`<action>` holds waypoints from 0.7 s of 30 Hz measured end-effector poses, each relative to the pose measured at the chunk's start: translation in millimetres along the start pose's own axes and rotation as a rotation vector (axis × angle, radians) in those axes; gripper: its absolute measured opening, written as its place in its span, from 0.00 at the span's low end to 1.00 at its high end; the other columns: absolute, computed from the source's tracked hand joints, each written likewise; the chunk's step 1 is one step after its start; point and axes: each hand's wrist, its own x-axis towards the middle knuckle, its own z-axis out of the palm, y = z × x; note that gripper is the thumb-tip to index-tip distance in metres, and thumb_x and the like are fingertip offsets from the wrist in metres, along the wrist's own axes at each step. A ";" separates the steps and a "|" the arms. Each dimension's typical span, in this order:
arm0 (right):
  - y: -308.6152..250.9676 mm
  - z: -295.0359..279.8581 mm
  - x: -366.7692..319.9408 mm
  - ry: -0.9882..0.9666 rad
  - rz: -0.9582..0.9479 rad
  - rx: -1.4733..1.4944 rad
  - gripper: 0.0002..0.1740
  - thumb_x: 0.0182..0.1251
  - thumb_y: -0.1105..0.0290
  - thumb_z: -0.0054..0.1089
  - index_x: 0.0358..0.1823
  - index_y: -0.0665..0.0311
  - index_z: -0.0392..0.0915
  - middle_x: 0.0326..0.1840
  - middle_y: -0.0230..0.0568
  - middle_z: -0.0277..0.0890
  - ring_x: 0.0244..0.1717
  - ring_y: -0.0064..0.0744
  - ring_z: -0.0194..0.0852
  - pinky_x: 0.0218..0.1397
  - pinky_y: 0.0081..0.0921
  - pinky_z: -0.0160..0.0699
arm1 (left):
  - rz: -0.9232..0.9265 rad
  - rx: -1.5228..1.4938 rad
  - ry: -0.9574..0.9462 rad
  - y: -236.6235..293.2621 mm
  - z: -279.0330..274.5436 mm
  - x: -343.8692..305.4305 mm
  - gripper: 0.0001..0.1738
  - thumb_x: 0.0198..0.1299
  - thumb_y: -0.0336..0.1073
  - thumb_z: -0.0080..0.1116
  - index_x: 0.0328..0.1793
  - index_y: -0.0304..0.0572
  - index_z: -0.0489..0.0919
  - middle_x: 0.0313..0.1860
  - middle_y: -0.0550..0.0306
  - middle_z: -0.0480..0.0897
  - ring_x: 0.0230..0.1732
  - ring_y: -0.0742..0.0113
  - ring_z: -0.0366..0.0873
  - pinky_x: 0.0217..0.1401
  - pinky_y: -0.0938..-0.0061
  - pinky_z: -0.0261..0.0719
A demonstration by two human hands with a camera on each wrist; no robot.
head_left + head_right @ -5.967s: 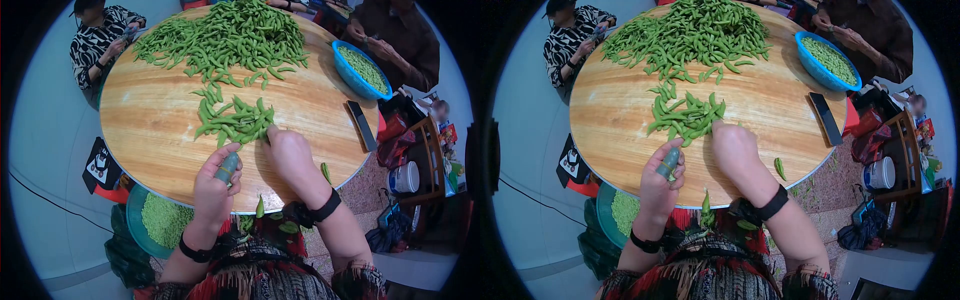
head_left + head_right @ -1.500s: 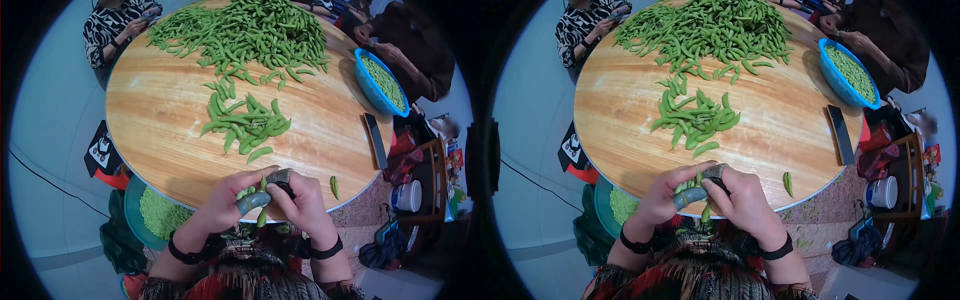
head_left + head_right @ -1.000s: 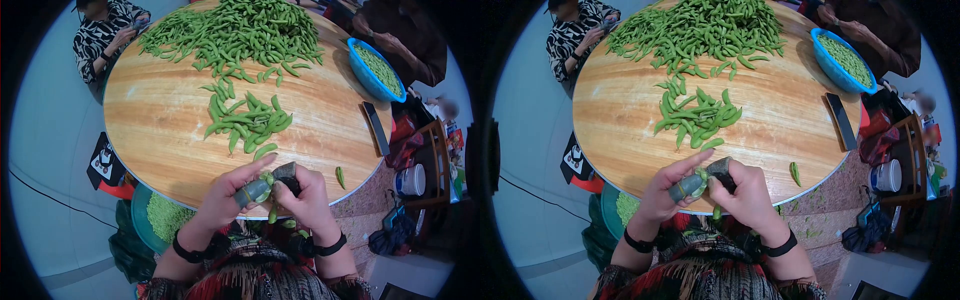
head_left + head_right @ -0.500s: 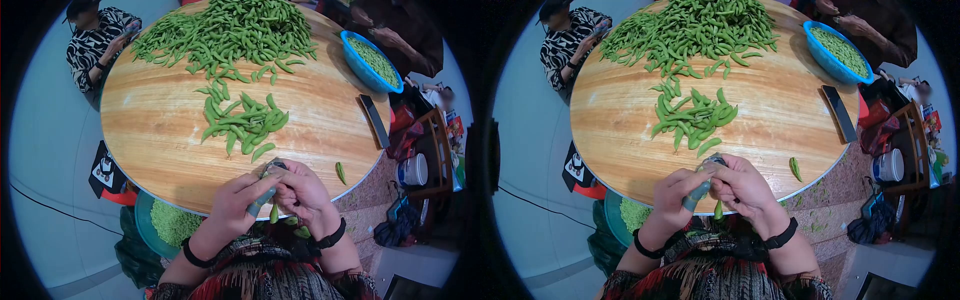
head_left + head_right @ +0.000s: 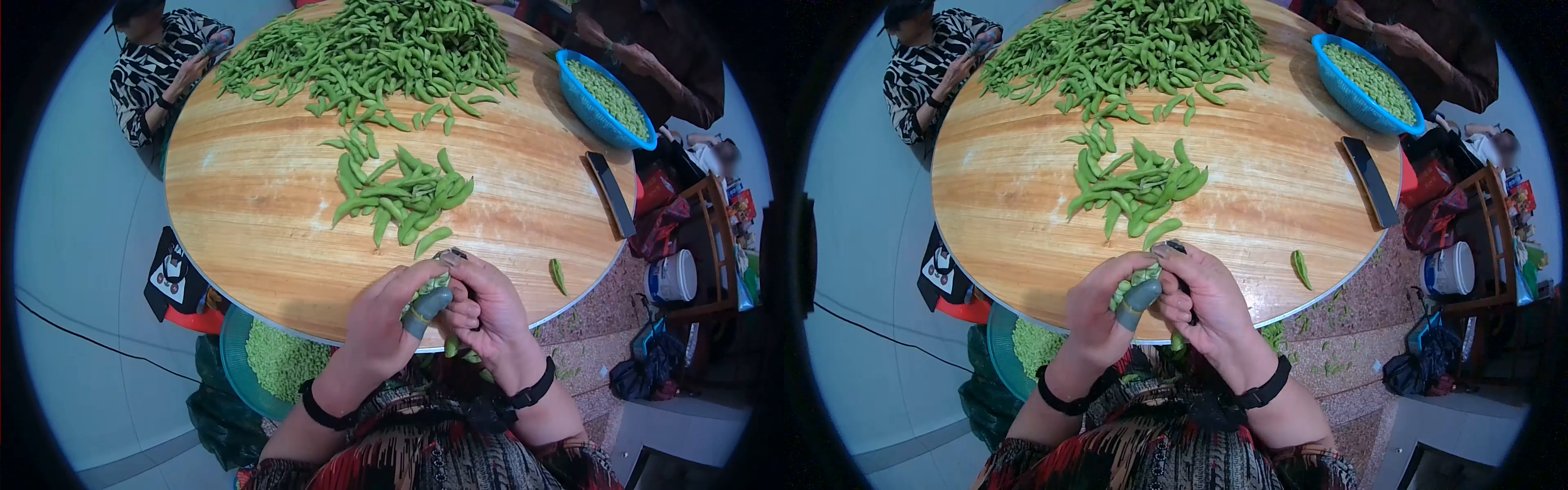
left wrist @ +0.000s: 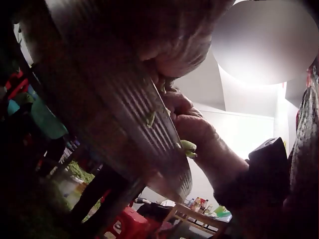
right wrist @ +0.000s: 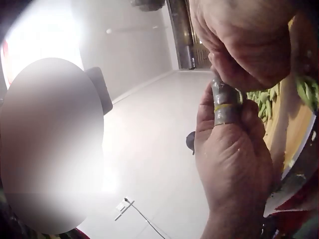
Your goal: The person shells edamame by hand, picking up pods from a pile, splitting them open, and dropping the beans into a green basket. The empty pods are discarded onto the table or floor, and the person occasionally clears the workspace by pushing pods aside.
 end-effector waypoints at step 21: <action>-32.6 3.6 20.1 0.146 -0.660 -2.278 0.09 0.59 0.68 0.55 0.31 0.67 0.70 0.21 0.51 0.74 0.25 0.50 0.75 0.29 0.43 0.72 | -0.729 -0.969 0.201 0.3 -19.0 -13.3 0.10 0.63 0.32 0.48 0.49 0.37 0.71 0.34 0.59 0.73 0.25 0.80 0.65 0.18 0.93 0.52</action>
